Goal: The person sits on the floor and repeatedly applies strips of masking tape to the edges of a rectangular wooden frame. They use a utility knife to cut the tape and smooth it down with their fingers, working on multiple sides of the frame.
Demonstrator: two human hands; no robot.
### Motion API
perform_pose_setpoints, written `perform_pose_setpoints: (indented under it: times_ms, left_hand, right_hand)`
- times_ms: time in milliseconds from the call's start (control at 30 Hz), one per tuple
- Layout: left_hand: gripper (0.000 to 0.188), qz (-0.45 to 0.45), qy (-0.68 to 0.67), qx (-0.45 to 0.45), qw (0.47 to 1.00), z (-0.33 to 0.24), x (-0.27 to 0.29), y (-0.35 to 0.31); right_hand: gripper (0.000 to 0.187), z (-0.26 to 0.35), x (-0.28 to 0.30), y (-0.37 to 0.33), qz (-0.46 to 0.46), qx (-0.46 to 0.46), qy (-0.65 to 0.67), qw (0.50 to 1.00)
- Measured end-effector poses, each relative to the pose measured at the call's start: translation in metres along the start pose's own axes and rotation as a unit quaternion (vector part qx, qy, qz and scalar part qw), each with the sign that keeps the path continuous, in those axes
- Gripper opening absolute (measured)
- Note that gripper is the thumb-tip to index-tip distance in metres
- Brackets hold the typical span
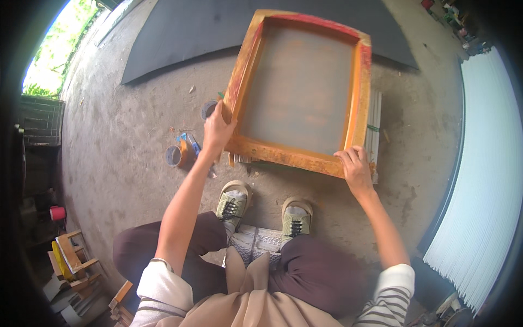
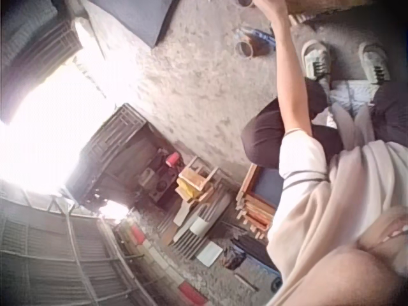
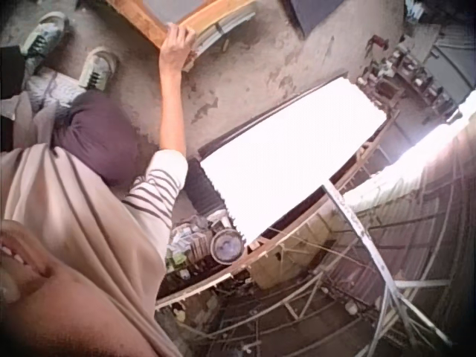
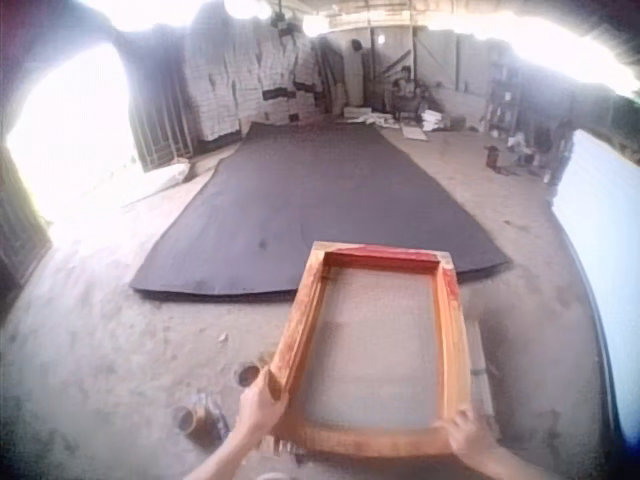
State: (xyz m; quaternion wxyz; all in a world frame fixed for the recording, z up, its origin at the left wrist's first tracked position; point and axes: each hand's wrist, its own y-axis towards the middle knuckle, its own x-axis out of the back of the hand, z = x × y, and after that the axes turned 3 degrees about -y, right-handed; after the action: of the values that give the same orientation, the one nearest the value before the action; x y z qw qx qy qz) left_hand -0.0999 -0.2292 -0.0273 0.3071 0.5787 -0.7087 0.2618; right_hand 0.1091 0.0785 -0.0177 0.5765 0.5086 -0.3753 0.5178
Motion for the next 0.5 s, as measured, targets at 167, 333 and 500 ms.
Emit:
perform_pose_setpoints:
  times_ms: [167, 333, 500]
  left_hand:
    - [0.062, 0.021, 0.075, -0.028, 0.997, -0.003, -0.001, 0.032]
    - [0.064, 0.038, 0.101, -0.005, 0.994, -0.007, -0.006, 0.031]
    - [0.063, 0.03, 0.098, -0.015, 0.995, -0.001, -0.009, 0.033]
  right_hand:
    - [0.016, 0.004, 0.023, 0.037, 0.114, 0.028, 0.037, 0.992]
    - [0.023, 0.001, 0.006, 0.064, 0.194, 0.037, 0.051, 0.979]
    - [0.025, 0.008, -0.013, 0.077, 0.189, 0.038, 0.087, 0.977]
